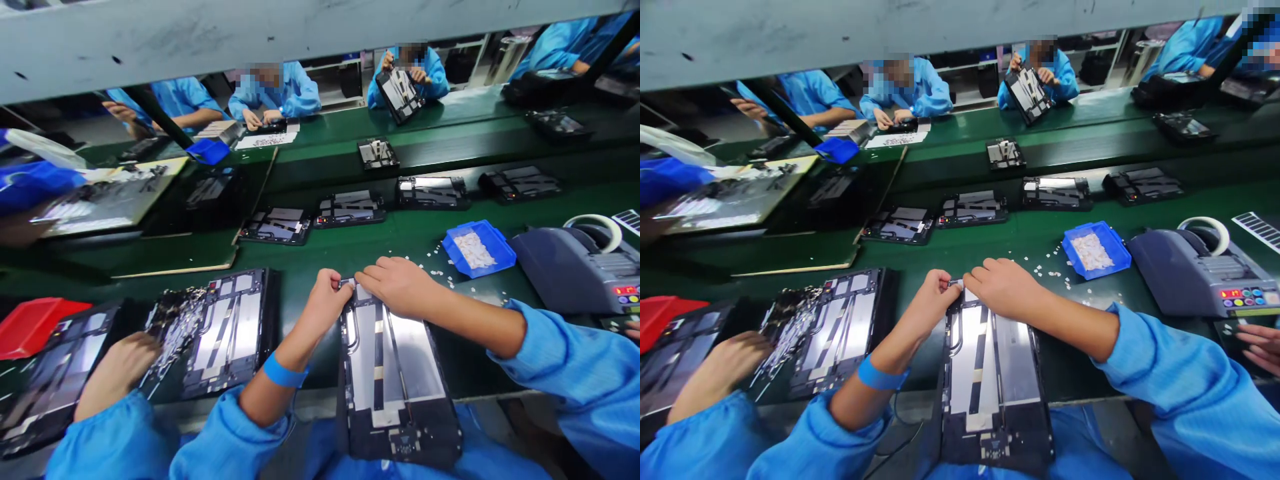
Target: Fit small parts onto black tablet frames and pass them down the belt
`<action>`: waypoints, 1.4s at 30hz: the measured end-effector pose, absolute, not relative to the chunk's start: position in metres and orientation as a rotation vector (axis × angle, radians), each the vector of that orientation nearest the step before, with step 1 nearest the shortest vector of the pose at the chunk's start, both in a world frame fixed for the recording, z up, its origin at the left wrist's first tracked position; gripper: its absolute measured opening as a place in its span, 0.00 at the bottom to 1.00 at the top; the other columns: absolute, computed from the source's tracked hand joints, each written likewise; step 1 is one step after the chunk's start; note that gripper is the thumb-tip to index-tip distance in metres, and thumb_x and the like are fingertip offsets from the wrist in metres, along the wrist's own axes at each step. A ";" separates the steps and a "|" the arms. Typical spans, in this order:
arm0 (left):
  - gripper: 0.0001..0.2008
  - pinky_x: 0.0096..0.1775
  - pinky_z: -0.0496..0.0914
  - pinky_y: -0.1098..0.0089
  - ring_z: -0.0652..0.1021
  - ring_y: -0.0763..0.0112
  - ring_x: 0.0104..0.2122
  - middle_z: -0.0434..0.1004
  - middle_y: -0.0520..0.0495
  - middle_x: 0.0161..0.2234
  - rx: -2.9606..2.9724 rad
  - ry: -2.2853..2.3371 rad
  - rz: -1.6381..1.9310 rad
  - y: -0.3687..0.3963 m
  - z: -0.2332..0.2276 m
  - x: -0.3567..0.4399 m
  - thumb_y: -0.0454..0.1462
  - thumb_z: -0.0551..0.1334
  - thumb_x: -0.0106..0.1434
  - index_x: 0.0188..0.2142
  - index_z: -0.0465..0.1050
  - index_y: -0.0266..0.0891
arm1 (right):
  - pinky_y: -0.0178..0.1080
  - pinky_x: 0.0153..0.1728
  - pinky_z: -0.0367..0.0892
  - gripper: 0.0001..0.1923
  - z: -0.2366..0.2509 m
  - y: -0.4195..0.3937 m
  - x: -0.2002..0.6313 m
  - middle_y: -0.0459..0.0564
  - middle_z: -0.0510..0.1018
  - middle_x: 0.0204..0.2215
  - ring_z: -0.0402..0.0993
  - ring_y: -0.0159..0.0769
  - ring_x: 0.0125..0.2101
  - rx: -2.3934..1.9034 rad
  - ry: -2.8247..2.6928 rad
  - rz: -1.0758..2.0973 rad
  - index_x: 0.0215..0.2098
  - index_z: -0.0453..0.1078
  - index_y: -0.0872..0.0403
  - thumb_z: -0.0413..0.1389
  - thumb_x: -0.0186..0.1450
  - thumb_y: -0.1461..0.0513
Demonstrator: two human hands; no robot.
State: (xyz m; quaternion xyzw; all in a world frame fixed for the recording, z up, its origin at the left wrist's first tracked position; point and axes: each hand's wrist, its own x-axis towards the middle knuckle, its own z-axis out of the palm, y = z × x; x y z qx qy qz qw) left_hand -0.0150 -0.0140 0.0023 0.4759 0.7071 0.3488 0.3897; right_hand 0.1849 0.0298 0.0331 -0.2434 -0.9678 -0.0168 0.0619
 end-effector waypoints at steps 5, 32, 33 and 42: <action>0.12 0.33 0.62 0.70 0.69 0.71 0.31 0.67 0.55 0.31 1.061 1.629 0.961 -0.018 -0.005 -0.013 0.38 0.66 0.58 0.40 0.65 0.40 | 0.42 0.35 0.54 0.18 0.038 0.030 0.182 0.55 0.76 0.41 0.66 0.42 0.38 -0.722 -2.978 -0.075 0.60 0.70 0.52 0.50 0.74 0.67; 0.28 0.49 0.72 0.63 0.75 0.60 0.49 0.73 0.42 0.52 1.518 1.642 0.975 -0.103 0.022 -0.015 0.39 0.54 0.71 0.70 0.62 0.47 | 0.41 0.38 0.71 0.15 0.045 0.008 0.247 0.49 0.80 0.37 0.77 0.40 0.37 -1.329 -1.971 1.092 0.50 0.71 0.53 0.51 0.69 0.58; 0.28 0.52 0.72 0.62 0.75 0.59 0.52 0.73 0.42 0.53 1.527 1.642 0.971 -0.103 0.021 -0.015 0.40 0.54 0.71 0.70 0.61 0.47 | 0.40 0.38 0.71 0.14 0.044 0.011 0.247 0.49 0.79 0.37 0.76 0.40 0.37 -1.336 -1.974 1.092 0.48 0.71 0.53 0.51 0.68 0.58; 0.33 0.67 0.61 0.54 0.69 0.54 0.65 0.71 0.37 0.63 1.370 1.542 0.961 -0.099 -0.009 -0.015 0.42 0.55 0.69 0.72 0.58 0.40 | 0.40 0.37 0.66 0.13 0.033 0.018 0.249 0.47 0.80 0.39 0.73 0.39 0.35 -1.429 -2.229 0.950 0.47 0.73 0.50 0.52 0.67 0.57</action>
